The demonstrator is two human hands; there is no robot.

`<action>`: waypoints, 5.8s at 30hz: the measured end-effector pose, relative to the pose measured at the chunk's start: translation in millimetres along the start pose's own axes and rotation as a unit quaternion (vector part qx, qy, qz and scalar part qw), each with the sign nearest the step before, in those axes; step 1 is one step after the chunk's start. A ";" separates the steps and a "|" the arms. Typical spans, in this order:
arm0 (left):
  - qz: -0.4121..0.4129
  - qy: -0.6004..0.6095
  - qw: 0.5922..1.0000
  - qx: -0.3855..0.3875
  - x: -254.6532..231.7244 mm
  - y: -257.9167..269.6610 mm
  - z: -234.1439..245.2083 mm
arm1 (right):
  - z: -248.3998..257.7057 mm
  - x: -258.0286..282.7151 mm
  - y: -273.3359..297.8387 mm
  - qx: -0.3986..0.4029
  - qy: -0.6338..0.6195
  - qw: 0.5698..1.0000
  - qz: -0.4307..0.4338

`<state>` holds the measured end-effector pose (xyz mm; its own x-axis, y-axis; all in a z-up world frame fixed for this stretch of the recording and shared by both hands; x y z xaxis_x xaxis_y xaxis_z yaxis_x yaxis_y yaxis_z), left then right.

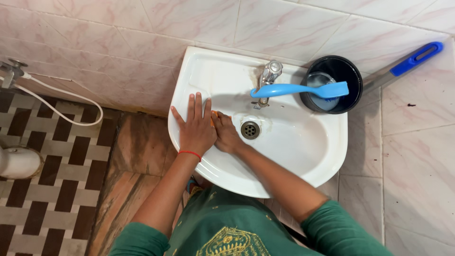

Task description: The person scrubs the inside of a white bathroom sink with an orange cloth, focusing on the basin and drain area. They then wipe the faucet and surrounding surfaces, and finally use a blue scrub brush to clean the sink basin.

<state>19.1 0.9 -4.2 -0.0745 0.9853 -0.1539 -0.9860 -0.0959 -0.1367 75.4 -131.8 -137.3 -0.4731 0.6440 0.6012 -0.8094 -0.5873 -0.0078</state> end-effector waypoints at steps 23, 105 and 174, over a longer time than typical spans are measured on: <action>0.025 0.122 0.992 0.001 7.0 -0.7 1.5 | 51.5 49.6 -11.7 -0.300 -0.037 0.940 -0.159; 0.055 0.189 0.977 -0.079 40.0 -39.4 16.9 | 121.8 48.4 -115.7 -0.318 0.210 0.904 -0.195; -0.023 0.193 0.978 -0.079 38.4 -37.0 17.9 | -14.7 -8.9 23.1 0.010 0.043 0.997 0.056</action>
<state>50.0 44.8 12.5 0.0608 0.8646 -0.4988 -0.9492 -0.1045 -0.2968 55.8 -143.9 -154.6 -0.5891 0.6127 0.5269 -0.7429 -0.6671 -0.0548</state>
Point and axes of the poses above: each hand's wrist, its own y-axis away from the middle knuckle, its own z-axis out of the back of the hand, x = y × z, the point moved 1 cm from there along -y, towards the middle knuckle, and after that the axes turned 2 degrees about -x, right-handed, at the moved point
